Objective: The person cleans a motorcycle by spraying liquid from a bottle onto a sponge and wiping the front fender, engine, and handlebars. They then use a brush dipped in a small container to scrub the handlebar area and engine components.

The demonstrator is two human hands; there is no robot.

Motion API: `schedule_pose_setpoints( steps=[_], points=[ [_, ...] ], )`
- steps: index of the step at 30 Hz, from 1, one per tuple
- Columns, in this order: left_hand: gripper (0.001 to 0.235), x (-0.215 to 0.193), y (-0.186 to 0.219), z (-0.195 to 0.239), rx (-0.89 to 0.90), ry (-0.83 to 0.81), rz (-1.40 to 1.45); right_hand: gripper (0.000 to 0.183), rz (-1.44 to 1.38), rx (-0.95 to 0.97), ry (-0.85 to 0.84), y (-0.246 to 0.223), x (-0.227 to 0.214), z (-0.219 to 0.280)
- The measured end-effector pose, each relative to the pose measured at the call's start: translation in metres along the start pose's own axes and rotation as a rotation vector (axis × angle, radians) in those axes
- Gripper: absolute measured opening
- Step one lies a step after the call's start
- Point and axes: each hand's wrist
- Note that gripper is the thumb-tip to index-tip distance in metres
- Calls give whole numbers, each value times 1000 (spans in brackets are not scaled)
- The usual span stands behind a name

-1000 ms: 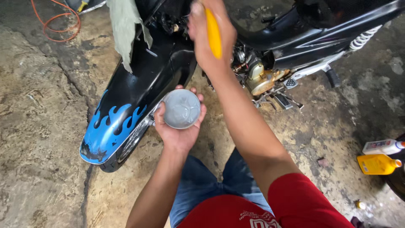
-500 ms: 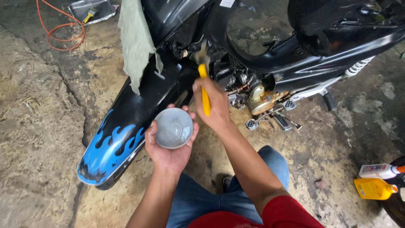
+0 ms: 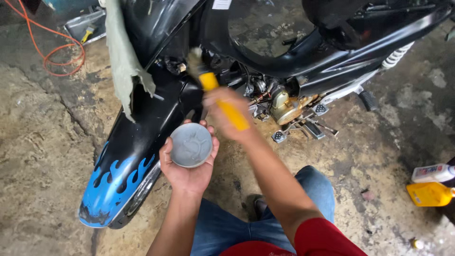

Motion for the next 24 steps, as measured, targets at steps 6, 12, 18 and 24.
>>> schedule_pose_setpoints(
  steps=[6,12,18,24],
  points=[
    [57,-7,-5,-3,-61,-100,-6,25,-382,362,350,46,-25,33],
    [61,-11,-5,3,-76,-155,-74,19,-652,499,714,67,-39,18],
    [62,-21,-20,5,-153,-136,-114,21,-770,534,659,80,-35,29],
    [61,-24,-27,-5,-161,-140,-102,18,-741,582,497,52,-32,42]
  ],
)
Point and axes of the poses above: each hand's wrist, its own z-axis away from the middle knuckle, its own x-axis out of the palm, y = z × x, and after that the axes turned 3 degrees about x, right-handed
